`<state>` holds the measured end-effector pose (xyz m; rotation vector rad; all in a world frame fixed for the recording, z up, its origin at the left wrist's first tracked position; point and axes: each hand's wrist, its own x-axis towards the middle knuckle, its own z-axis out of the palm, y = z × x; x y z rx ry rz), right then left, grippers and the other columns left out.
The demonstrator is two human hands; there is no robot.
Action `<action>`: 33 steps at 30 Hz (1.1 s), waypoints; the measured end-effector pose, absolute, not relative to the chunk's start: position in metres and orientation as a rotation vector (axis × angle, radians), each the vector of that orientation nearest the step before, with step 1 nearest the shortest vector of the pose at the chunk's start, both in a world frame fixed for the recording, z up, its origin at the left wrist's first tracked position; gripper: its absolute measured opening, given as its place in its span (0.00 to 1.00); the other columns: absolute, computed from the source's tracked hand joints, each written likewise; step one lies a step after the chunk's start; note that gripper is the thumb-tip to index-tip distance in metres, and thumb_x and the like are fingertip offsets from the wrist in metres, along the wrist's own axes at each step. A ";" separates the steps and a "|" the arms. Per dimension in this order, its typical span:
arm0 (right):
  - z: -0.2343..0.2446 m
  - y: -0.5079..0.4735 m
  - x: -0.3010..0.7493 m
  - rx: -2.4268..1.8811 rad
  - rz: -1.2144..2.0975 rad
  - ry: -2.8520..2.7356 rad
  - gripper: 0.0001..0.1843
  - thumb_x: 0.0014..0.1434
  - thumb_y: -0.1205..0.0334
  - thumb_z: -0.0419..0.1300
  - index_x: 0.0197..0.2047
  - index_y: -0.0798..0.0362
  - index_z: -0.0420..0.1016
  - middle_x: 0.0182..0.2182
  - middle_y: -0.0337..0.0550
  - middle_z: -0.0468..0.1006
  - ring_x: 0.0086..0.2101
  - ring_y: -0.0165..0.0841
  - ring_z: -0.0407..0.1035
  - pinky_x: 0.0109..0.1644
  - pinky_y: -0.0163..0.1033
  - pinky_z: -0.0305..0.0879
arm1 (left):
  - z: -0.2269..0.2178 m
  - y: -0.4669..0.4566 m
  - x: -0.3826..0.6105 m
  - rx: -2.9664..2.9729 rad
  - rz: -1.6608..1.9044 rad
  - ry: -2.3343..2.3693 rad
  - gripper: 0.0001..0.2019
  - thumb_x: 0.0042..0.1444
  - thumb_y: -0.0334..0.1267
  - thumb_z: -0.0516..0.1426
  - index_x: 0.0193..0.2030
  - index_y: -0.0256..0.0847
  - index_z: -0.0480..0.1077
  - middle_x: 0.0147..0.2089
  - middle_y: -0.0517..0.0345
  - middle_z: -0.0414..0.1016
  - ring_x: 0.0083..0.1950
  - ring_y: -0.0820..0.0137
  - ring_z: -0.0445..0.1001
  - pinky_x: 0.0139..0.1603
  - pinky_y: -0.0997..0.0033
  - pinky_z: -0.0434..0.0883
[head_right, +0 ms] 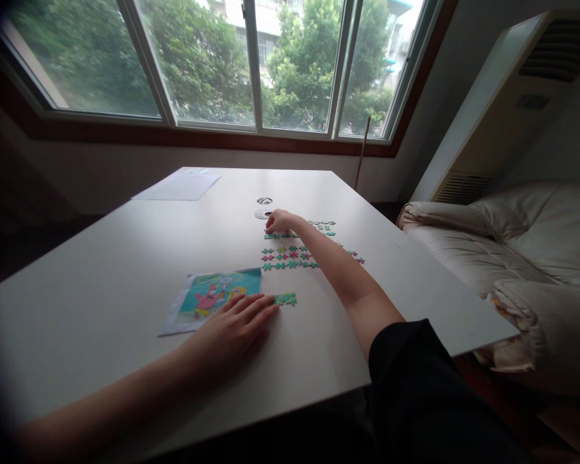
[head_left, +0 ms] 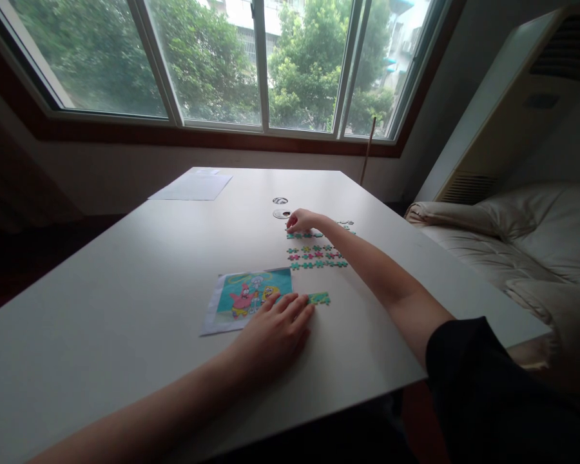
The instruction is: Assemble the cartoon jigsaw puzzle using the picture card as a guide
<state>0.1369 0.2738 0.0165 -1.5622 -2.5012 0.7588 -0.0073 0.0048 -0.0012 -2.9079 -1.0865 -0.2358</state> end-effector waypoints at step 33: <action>0.019 0.089 0.239 -1.155 1.030 -2.390 0.14 0.50 0.54 0.62 0.31 0.58 0.73 0.24 0.41 0.74 0.26 0.27 0.67 0.28 0.31 0.61 | -0.008 0.005 -0.008 -2.889 -0.290 -1.072 0.16 0.61 0.34 0.46 0.55 0.37 0.63 0.58 0.47 0.64 0.58 0.57 0.62 0.56 0.50 0.60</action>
